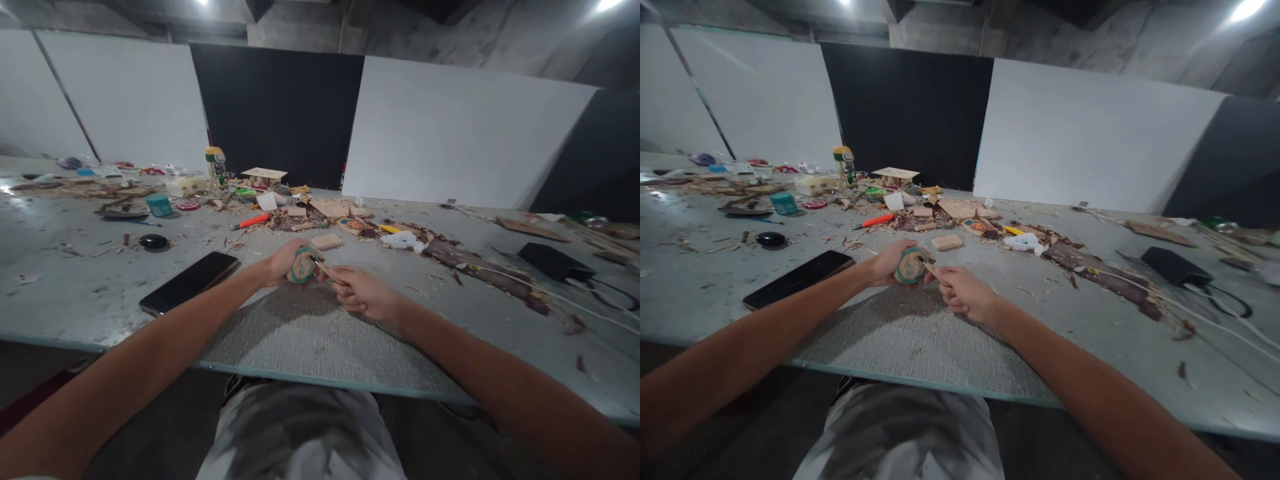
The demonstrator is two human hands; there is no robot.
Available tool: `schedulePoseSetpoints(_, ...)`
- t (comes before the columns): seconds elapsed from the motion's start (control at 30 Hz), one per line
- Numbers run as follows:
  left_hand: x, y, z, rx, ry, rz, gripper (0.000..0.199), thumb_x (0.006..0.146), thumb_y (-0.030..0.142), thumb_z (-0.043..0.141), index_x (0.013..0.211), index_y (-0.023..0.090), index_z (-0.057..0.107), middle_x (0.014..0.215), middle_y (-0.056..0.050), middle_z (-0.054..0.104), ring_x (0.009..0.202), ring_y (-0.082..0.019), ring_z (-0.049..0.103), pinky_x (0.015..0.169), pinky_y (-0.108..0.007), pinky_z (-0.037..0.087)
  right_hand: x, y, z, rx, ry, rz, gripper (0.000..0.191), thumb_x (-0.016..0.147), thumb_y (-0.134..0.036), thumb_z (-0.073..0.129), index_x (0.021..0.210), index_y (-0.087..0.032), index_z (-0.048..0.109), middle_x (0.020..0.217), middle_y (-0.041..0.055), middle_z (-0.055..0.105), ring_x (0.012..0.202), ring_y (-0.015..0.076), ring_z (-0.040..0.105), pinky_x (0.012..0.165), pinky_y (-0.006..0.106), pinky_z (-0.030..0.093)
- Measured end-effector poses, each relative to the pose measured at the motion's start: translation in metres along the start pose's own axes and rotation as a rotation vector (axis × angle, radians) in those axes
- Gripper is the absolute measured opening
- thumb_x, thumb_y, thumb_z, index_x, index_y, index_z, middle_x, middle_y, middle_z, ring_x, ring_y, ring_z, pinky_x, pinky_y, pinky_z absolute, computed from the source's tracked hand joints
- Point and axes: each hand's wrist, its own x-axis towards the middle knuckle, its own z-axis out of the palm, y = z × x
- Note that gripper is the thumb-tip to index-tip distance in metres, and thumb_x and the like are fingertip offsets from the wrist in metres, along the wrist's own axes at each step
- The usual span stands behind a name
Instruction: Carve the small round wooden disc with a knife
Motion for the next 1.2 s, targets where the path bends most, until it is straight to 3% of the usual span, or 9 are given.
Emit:
schedulePoseSetpoints(0.07, -0.001, 0.002, -0.001, -0.055, 0.028, -0.025, 0.043, 0.085, 0.043, 0.033, 0.081, 0.011, 0.062, 0.072, -0.012, 0.064, 0.056, -0.017, 0.057, 0.044, -0.025, 0.042, 0.002, 0.001, -0.005, -0.022, -0.075, -0.004, 0.031, 0.096, -0.047, 0.034, 0.091, -0.023, 0.052, 0.055, -0.0094, 0.024, 0.040, 0.0097, 0.012, 0.037, 0.022, 0.015)
schedulePoseSetpoints(0.27, 0.001, -0.001, -0.005, -0.154, 0.026, -0.056, 0.043, 0.089, 0.043, 0.031, 0.096, 0.011, 0.059, 0.080, -0.014, 0.068, 0.064, -0.021, 0.064, 0.050, -0.029, 0.049, 0.004, 0.001, -0.006, -0.717, 0.267, -0.321, 0.031, 0.096, -0.034, 0.038, 0.083, -0.019, 0.063, 0.065, 0.0013, 0.055, 0.058, 0.0144, 0.049, 0.054, 0.026, 0.033)
schedulePoseSetpoints(0.43, 0.001, -0.002, -0.006, -0.174, 0.069, -0.092, 0.040, 0.091, 0.041, 0.030, 0.101, 0.014, 0.056, 0.082, -0.011, 0.069, 0.063, -0.021, 0.066, 0.053, -0.031, 0.051, 0.000, 0.005, 0.001, -1.050, 0.427, -0.428, 0.030, 0.097, -0.029, 0.038, 0.088, -0.019, 0.065, 0.083, 0.0065, 0.068, 0.069, 0.0176, 0.055, 0.063, 0.028, 0.034)
schedulePoseSetpoints(0.57, -0.002, 0.001, 0.000, -0.068, 0.066, -0.021, 0.030, 0.088, 0.035, 0.036, 0.092, 0.013, 0.056, 0.071, -0.009, 0.065, 0.051, -0.016, 0.059, 0.044, -0.024, 0.044, -0.001, 0.005, 0.002, -0.866, 0.366, -0.405, 0.027, 0.096, -0.029, 0.040, 0.081, -0.018, 0.060, 0.073, 0.0039, 0.060, 0.062, 0.0142, 0.050, 0.057, 0.026, 0.032)
schedulePoseSetpoints(0.77, -0.006, 0.009, 0.007, -0.074, -0.033, 0.094, 0.032, 0.089, 0.036, 0.032, 0.087, 0.014, 0.054, 0.069, -0.011, 0.064, 0.055, -0.017, 0.057, 0.044, -0.024, 0.042, 0.001, 0.000, -0.002, 0.038, -0.084, 0.006, 0.027, 0.098, -0.045, 0.030, 0.085, -0.025, 0.042, 0.054, -0.0098, 0.021, 0.041, 0.0097, 0.010, 0.037, 0.022, 0.014)
schedulePoseSetpoints(0.83, -0.006, 0.009, 0.007, -0.078, -0.024, 0.114, 0.036, 0.090, 0.039, 0.029, 0.086, 0.014, 0.054, 0.070, -0.012, 0.065, 0.056, -0.017, 0.058, 0.045, -0.025, 0.042, 0.002, 0.000, -0.002, -0.027, -0.068, -0.029, 0.027, 0.098, -0.044, 0.027, 0.085, -0.025, 0.041, 0.054, -0.0092, 0.022, 0.041, 0.0103, 0.012, 0.038, 0.022, 0.016)
schedulePoseSetpoints(1.03, -0.002, -0.002, 0.005, -0.054, 0.056, 0.017, 0.047, 0.088, 0.055, 0.037, 0.085, 0.013, 0.057, 0.066, -0.007, 0.063, 0.051, -0.015, 0.058, 0.044, -0.023, 0.041, 0.002, 0.006, 0.000, -0.969, 0.379, -0.444, 0.024, 0.097, -0.031, 0.038, 0.087, -0.019, 0.057, 0.076, 0.0052, 0.060, 0.063, 0.0154, 0.049, 0.058, 0.028, 0.028)
schedulePoseSetpoints(1.1, -0.001, -0.004, 0.004, -0.060, 0.066, 0.018, 0.046, 0.088, 0.054, 0.037, 0.086, 0.013, 0.058, 0.067, -0.007, 0.062, 0.051, -0.016, 0.058, 0.044, -0.023, 0.041, 0.002, 0.008, 0.002, -1.054, 0.437, -0.422, 0.025, 0.098, -0.032, 0.037, 0.091, -0.019, 0.057, 0.075, 0.0060, 0.061, 0.063, 0.0164, 0.050, 0.058, 0.029, 0.027)
schedulePoseSetpoints(1.2, 0.001, -0.006, 0.002, -0.022, 0.063, 0.019, 0.037, 0.085, 0.046, 0.041, 0.089, 0.013, 0.059, 0.067, -0.007, 0.063, 0.051, -0.016, 0.058, 0.042, -0.023, 0.039, 0.003, 0.007, 0.006, -0.909, 0.356, -0.381, 0.027, 0.098, -0.033, 0.036, 0.082, -0.020, 0.053, 0.071, 0.0038, 0.057, 0.060, 0.0145, 0.047, 0.056, 0.027, 0.029)
